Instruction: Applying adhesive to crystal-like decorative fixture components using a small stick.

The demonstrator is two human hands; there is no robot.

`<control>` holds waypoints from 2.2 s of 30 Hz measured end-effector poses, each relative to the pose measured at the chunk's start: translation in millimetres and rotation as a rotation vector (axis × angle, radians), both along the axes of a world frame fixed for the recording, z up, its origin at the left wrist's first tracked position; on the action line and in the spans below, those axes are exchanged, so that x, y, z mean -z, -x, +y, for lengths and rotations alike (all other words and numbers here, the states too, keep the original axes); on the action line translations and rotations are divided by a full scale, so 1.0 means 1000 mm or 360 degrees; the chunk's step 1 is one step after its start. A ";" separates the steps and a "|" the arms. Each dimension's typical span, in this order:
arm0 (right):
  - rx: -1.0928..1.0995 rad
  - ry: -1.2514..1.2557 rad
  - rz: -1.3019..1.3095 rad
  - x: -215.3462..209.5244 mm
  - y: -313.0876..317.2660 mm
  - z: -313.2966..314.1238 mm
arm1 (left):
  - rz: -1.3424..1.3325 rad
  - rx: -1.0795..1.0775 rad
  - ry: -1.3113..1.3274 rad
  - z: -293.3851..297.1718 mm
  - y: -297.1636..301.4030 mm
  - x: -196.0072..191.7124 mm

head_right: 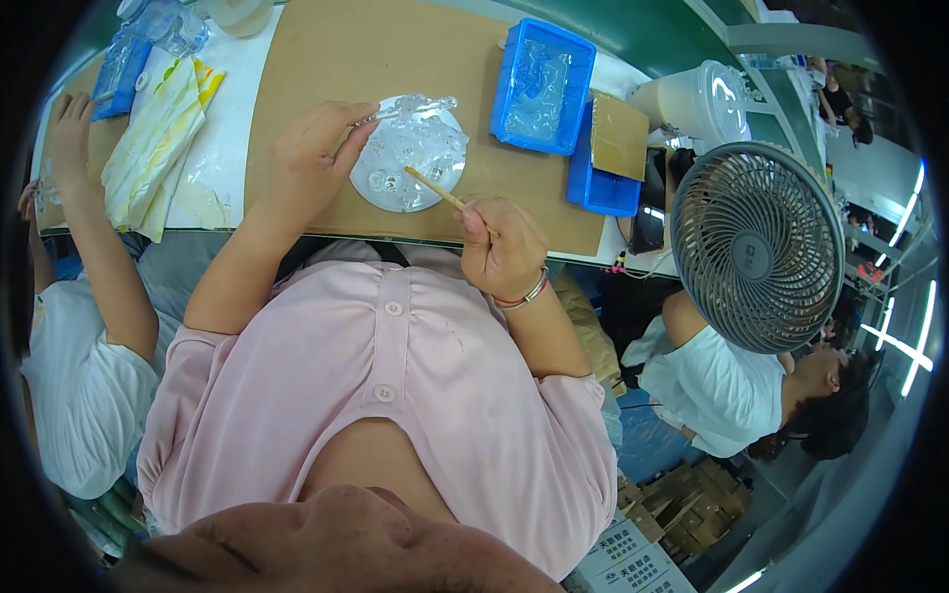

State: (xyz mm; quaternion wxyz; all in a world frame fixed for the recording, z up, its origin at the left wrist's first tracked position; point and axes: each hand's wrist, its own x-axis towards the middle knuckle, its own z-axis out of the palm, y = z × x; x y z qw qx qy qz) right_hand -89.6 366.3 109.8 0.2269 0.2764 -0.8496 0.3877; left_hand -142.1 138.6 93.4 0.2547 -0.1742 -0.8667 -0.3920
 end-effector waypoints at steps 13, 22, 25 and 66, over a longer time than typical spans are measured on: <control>-0.0215 -0.0066 -0.0134 -0.007 0.005 0.013 | -0.0043 0.0009 0.0043 -0.003 -0.001 -0.002; -0.0550 -0.0332 -0.0122 -0.010 0.015 0.037 | -0.0037 0.0055 -0.0032 -0.004 -0.001 -0.001; -0.0483 -0.0250 -0.0249 -0.007 0.021 0.040 | -0.0039 0.0050 -0.0030 -0.003 -0.001 -0.001; -0.0839 -0.1118 -0.0313 -0.068 0.074 -0.032 | 0.0061 0.0106 0.0140 -0.002 -0.001 -0.001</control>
